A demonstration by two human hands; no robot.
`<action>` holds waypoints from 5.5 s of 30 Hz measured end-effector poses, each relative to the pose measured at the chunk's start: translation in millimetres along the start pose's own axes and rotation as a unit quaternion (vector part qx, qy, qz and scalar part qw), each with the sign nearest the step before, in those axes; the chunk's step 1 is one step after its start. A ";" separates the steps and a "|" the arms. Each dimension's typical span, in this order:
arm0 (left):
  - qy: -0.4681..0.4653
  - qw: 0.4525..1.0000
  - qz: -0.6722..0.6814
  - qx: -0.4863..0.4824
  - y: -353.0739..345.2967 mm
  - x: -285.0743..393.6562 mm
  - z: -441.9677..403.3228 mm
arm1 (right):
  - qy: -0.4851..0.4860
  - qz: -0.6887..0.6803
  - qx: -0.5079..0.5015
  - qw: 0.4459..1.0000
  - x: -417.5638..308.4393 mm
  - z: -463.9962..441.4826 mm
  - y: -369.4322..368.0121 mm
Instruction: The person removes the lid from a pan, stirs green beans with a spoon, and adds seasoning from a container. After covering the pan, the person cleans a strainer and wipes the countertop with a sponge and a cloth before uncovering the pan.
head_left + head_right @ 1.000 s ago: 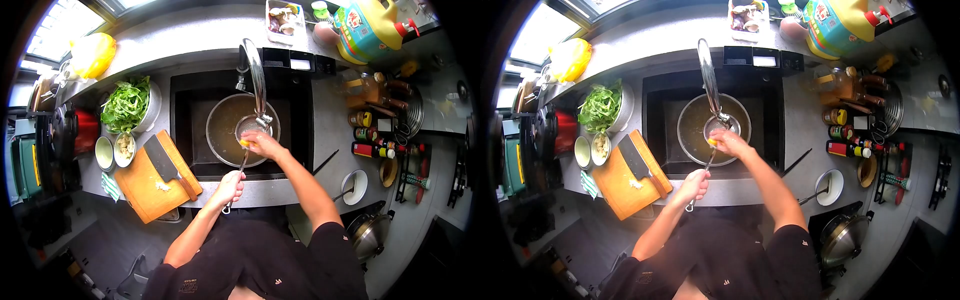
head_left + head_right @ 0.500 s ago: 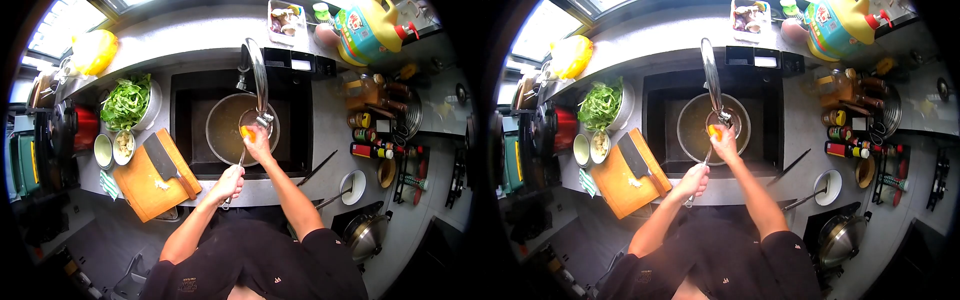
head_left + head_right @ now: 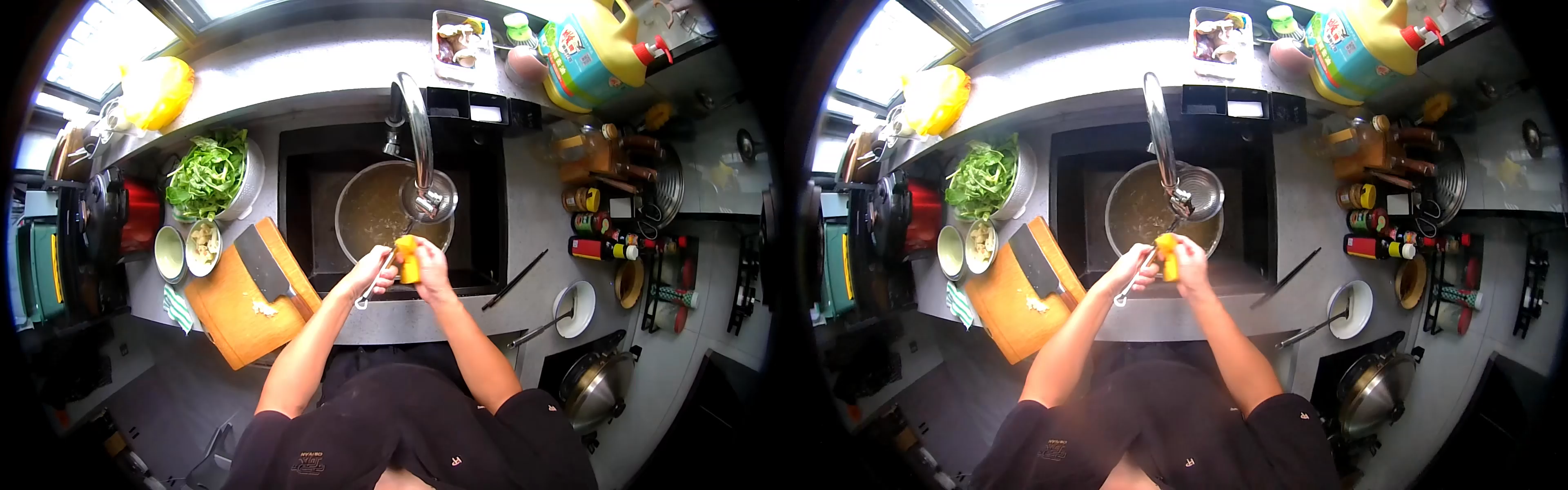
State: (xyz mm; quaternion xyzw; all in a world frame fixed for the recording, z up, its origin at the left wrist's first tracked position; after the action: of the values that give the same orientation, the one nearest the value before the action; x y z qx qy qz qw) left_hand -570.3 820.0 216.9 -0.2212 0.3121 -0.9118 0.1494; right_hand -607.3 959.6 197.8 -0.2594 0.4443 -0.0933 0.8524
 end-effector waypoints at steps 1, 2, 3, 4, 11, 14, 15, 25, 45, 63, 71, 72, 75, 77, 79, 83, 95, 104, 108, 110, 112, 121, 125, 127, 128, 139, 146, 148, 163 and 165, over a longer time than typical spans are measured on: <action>0.002 0.999 -0.044 -0.019 -5.0 10.1 -3.1 | 0.000 -0.034 0.015 0.999 -5.5 1.6 10.1; 0.013 0.997 -0.072 -0.018 -6.1 21.0 -10.7 | -0.005 -0.044 0.034 0.998 -12.1 5.2 23.4; 0.023 0.995 -0.100 -0.018 -7.0 33.2 -19.8 | -0.011 -0.055 0.053 0.997 -23.9 10.8 32.2; 0.025 0.984 -0.173 -0.026 -11.5 48.1 -26.4 | 0.003 -0.055 0.046 0.997 -33.9 15.1 39.7; 0.046 0.923 -0.382 -0.013 -5.4 94.9 -109.0 | -0.002 -0.026 0.033 0.999 -72.5 58.7 57.9; 0.024 0.918 -0.394 -0.031 -13.3 99.4 -136.8 | -0.020 -0.187 -0.014 0.982 -70.6 74.7 56.4; 0.007 0.917 -0.397 -0.042 -15.0 98.6 -145.2 | -0.029 -0.242 -0.016 0.970 -71.4 78.5 53.3; -0.022 0.879 -0.477 0.015 -6.5 83.8 -49.7 | -0.020 -0.314 -0.077 0.946 -74.5 47.4 29.7; -0.274 0.759 -0.465 0.364 -10.7 -26.4 201.8 | 0.014 -0.118 0.105 0.987 -48.3 -108.1 1.3; -0.248 0.915 -0.234 0.218 -15.0 -72.9 197.4 | 0.200 0.632 0.421 0.620 -198.5 -27.3 175.4; -0.210 0.940 -0.165 0.213 -25.1 -78.0 193.5 | 0.344 0.617 0.307 0.638 -185.4 -25.4 171.8; -0.209 0.940 -0.159 0.218 -24.7 -78.7 193.0 | 0.353 0.535 0.230 0.732 -184.8 -32.5 140.9; -0.206 0.939 -0.149 0.230 -25.6 -78.6 194.7 | 0.343 0.519 0.033 0.782 -197.5 -38.9 27.1; -0.207 0.938 -0.150 0.235 -27.6 -76.2 196.4 | 0.253 0.536 -0.036 0.804 -189.8 -73.2 -4.3; -0.212 0.937 -0.153 0.231 -32.7 -72.8 200.7 | 0.144 0.637 -0.115 0.749 -188.8 -90.0 -44.1; -0.228 0.942 -0.114 0.217 -43.6 -75.6 213.3 | 0.113 0.576 -0.201 0.784 -151.6 -155.4 -50.0; -0.260 0.962 0.079 0.014 -56.6 -60.5 231.4 | 0.228 0.379 -0.040 0.896 -165.3 -94.8 -4.1; -0.080 0.959 0.197 -0.188 -20.4 -78.2 171.5 | 0.372 0.596 -0.055 0.709 -133.8 127.3 -62.2; -0.030 0.977 0.124 -0.171 -60.1 -57.6 184.1 | 0.385 0.615 -0.230 0.648 -111.1 167.2 -140.1; -0.009 0.979 0.079 -0.187 -69.4 -41.4 196.1 | 0.375 0.662 -0.264 0.593 -98.3 160.4 -140.8; 0.020 0.976 0.073 -0.206 -72.8 -29.8 203.5 | 0.372 0.665 -0.286 0.581 -110.8 163.8 -147.9; -0.230 0.944 -0.133 -0.194 -96.9 20.5 213.4 | 0.434 0.575 -0.140 0.679 -168.5 173.0 -146.5; -0.318 0.927 -0.170 -0.103 -65.4 26.7 215.7 | 0.367 0.377 -0.012 0.850 -258.3 169.3 -115.4; -0.332 0.916 -0.218 -0.062 -51.2 24.5 214.6 | 0.433 0.292 0.027 0.852 -324.2 171.9 -98.9; -0.332 0.916 -0.220 -0.056 -43.7 22.4 212.4 | 0.441 0.279 0.071 0.850 -357.6 168.7 -77.7; -0.255 0.945 -0.146 0.142 -36.5 0.7 183.3 | 0.535 0.141 0.192 0.811 -654.4 92.0 38.2; -0.236 0.936 -0.104 0.238 -59.8 -10.3 172.7 | 0.498 0.148 0.183 0.835 -702.0 18.5 73.9; -0.224 0.936 -0.089 0.256 -67.5 -14.2 167.9 | 0.489 0.163 0.179 0.838 -707.5 8.3 76.1; -0.245 0.934 -0.161 0.206 -63.0 -9.7 135.9 | 0.435 0.165 0.136 0.874 -710.8 -40.6 137.6; -0.237 0.933 -0.153 0.222 -72.9 -9.1 136.8 | 0.426 0.206 0.145 0.869 -702.1 -20.2 129.2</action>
State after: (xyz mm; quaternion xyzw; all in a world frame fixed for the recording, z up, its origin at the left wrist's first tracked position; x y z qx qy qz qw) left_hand -504.3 810.3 357.2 -0.4372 0.0196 -0.8906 0.1235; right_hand -1045.5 1335.4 618.3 0.0293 0.7893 -0.0806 0.6080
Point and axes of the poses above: each hand's wrist, its own z-axis away from the middle knuckle, its own y-axis out of the back of the hand, x = y × z, the point moved 4 cm from there along -z, towards the middle knuckle, and after that the axes turned 5 degrees about -x, right-handed, at the moved point
